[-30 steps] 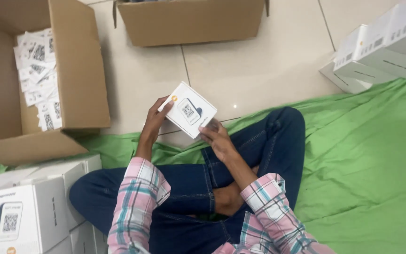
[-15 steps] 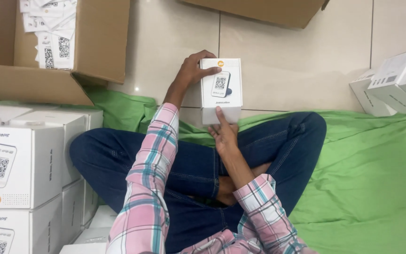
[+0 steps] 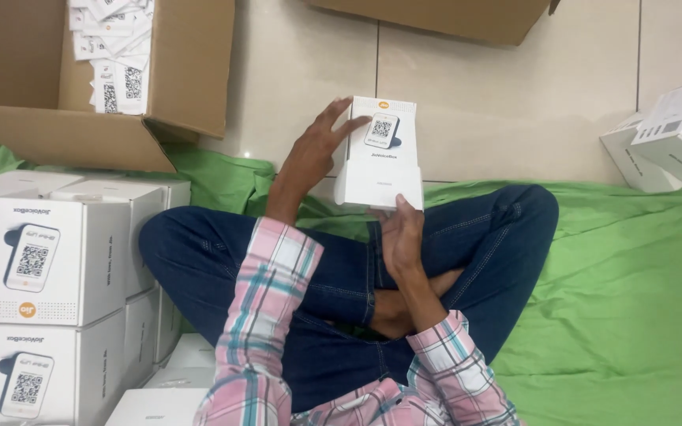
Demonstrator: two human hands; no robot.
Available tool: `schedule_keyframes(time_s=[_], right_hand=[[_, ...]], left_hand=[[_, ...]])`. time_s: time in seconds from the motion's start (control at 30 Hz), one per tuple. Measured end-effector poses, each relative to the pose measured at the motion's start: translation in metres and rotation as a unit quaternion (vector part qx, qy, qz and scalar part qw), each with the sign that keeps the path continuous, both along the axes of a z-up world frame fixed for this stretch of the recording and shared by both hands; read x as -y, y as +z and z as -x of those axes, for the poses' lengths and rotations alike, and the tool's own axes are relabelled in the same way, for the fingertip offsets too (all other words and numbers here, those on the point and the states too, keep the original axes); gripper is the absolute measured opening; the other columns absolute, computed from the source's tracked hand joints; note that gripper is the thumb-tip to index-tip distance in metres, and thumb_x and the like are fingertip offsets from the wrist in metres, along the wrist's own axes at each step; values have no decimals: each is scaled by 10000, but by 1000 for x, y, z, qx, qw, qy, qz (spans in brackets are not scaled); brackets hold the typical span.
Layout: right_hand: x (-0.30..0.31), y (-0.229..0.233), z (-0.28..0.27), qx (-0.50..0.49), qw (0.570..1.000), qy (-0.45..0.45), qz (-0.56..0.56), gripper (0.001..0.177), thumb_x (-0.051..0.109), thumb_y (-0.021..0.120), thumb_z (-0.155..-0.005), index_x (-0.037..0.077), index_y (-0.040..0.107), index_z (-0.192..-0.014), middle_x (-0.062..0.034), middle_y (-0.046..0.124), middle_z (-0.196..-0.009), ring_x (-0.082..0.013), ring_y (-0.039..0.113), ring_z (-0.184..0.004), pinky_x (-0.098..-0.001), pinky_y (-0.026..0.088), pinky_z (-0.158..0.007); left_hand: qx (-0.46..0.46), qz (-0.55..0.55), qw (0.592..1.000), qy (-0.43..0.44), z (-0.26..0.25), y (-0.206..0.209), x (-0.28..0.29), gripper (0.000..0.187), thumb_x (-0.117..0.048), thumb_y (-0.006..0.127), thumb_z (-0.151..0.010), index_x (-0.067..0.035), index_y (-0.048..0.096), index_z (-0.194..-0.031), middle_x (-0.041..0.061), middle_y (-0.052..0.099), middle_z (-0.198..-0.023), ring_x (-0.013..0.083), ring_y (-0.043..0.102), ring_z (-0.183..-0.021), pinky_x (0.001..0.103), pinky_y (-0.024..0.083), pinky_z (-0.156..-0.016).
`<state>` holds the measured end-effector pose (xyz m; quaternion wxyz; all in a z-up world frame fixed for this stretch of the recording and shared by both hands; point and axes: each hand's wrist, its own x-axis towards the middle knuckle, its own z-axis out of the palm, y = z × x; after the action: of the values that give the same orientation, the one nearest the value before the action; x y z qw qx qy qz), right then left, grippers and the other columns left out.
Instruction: The person places small electronic devices (Jio soundboxes) into their individual retail boxes and stacks them.
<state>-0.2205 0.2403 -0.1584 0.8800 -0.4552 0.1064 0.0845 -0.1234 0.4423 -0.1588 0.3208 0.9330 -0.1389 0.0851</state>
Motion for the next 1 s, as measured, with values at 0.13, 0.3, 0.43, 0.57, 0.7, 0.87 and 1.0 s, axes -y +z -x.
schedule_keyframes(time_s=[0.13, 0.3, 0.43, 0.57, 0.7, 0.87, 1.0], right_hand=[[14, -10, -13, 34, 998, 42, 35, 566, 292, 602, -1002, -70, 477, -1419, -179, 605, -1329, -288, 576, -1242, -466, 474, -1063], [33, 1, -40, 244, 930, 137, 238, 558, 378, 473, -1071, 49, 456, -1521, -171, 444, -1582, -327, 427, -1469, -459, 342, -1232], [32, 11, -64, 374, 797, 170, 444, 542, 428, 497, -1073, 73, 517, -1482, -212, 413, -1643, -367, 433, -1478, -476, 352, -1223], [27, -8, -69, 395, 643, 149, 639, 566, 428, 572, -1036, 49, 518, -1454, -213, 498, -1557, -329, 540, -1317, -499, 366, -1091], [26, -23, -67, 391, 573, 128, 709, 571, 419, 581, -1039, 28, 544, -1453, -178, 585, -1454, -288, 611, -1189, -499, 364, -1066], [18, -37, -64, 387, 571, 154, 708, 471, 456, 595, -1023, 41, 679, -1230, -211, 575, -1468, -297, 633, -1096, -452, 440, -987], [5, -34, -53, 384, 563, 198, 705, 472, 501, 615, -976, 53, 753, -1018, -287, 535, -1474, -312, 641, -1034, -433, 478, -866]], left_hand=[[-94, -85, 991, -29, 32, 25, 1, 1006, 52, 810, -625, -295, 453, -1499, 92, 265, -1625, 340, 278, -1489, 533, 314, -1177], [65, 51, 995, -53, 31, 39, -1, 679, -197, 814, -763, -149, 473, -1348, 84, 422, -1587, 324, 282, -1533, 555, 252, -1238], [52, 110, 992, -26, 21, 45, 3, 384, -176, 628, -1040, -97, 593, -1414, 119, 638, -1485, 325, 481, -1525, 504, 370, -1234], [-17, 91, 995, 49, 18, 55, 15, 427, -249, 564, -1029, 79, 635, -1294, 229, 732, -1041, 393, 672, -958, 480, 515, -893], [-19, 91, 993, 70, 11, 59, 16, 514, -319, 478, -1048, 81, 631, -1332, 215, 707, -844, 358, 691, -745, 475, 538, -712], [-70, 206, 939, 265, -43, 70, 13, 567, -470, 454, -1059, -18, 553, -1387, 178, 675, -730, 272, 674, -643, 419, 515, -658], [-46, 285, 911, 294, -94, 55, 4, 565, -505, 510, -1021, -48, 518, -1354, 133, 780, -934, 254, 758, -818, 387, 567, -769]])
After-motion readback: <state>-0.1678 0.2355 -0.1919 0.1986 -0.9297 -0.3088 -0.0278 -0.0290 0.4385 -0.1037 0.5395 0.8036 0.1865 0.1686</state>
